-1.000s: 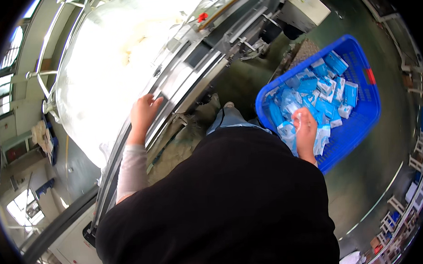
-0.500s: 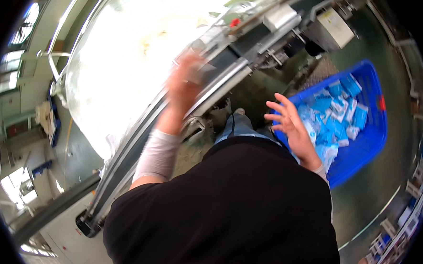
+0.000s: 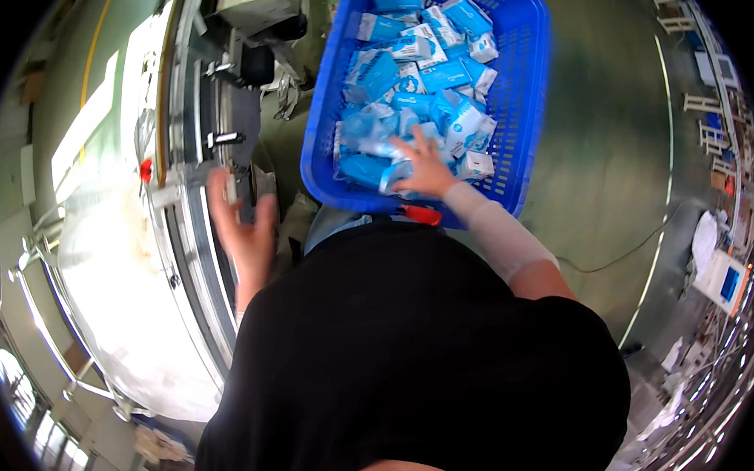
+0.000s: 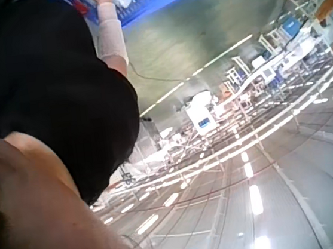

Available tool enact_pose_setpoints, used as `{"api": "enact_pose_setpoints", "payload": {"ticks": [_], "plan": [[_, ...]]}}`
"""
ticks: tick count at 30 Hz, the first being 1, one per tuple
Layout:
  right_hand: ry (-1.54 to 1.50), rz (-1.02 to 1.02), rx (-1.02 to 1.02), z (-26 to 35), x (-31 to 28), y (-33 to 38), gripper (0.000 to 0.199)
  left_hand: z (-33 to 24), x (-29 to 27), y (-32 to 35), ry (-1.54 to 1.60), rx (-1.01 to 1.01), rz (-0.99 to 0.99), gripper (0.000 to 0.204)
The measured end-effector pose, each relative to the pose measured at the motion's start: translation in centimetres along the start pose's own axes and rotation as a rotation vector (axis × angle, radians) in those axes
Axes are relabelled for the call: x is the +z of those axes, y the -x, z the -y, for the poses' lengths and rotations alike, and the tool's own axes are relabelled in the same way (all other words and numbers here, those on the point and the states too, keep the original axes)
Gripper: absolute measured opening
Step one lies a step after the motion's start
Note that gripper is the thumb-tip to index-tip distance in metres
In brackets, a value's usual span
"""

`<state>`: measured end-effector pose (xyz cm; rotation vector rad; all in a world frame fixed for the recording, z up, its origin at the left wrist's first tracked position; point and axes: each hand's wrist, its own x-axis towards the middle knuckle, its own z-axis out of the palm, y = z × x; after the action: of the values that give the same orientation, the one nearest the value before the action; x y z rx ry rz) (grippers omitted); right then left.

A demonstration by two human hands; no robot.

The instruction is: The person sorts packets of tissues from a large blue basket onto a conveyor belt. The person picks up several packets at a time, checks their orientation, and places them onto the moving production line.

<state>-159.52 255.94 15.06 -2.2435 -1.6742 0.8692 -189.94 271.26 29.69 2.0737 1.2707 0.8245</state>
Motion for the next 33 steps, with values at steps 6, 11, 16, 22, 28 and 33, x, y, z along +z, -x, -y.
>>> {"api": "enact_pose_setpoints", "payload": {"ticks": [6,11,16,22,28,33], "plan": [[-0.170,-0.239,0.038,-1.7,-0.6,-6.8,0.036,-6.0,3.5,-1.5,-0.102,0.046,0.463,0.056],[-0.556,-0.451,0.255,-6.4,-12.1,-11.5,0.040,-3.7,3.8,-2.8,-0.143,-0.014,0.399,0.049],[-0.979,-0.406,0.174,-10.7,-12.4,-12.0,0.035,-3.9,6.7,-3.9,-0.074,-0.048,0.524,0.058],[-1.329,-0.316,-0.042,-2.3,-12.2,-4.4,0.031,-8.5,13.0,-5.1,0.215,0.225,0.495,0.096],[-1.436,-0.497,0.159,-0.6,-13.1,-1.3,0.044,-8.5,13.0,-7.4,0.981,-0.473,0.691,0.057],[0.086,-0.364,0.549,-4.9,-12.4,1.0,0.052,-6.9,10.7,-8.5,1.188,-0.724,0.915,0.052]]}}
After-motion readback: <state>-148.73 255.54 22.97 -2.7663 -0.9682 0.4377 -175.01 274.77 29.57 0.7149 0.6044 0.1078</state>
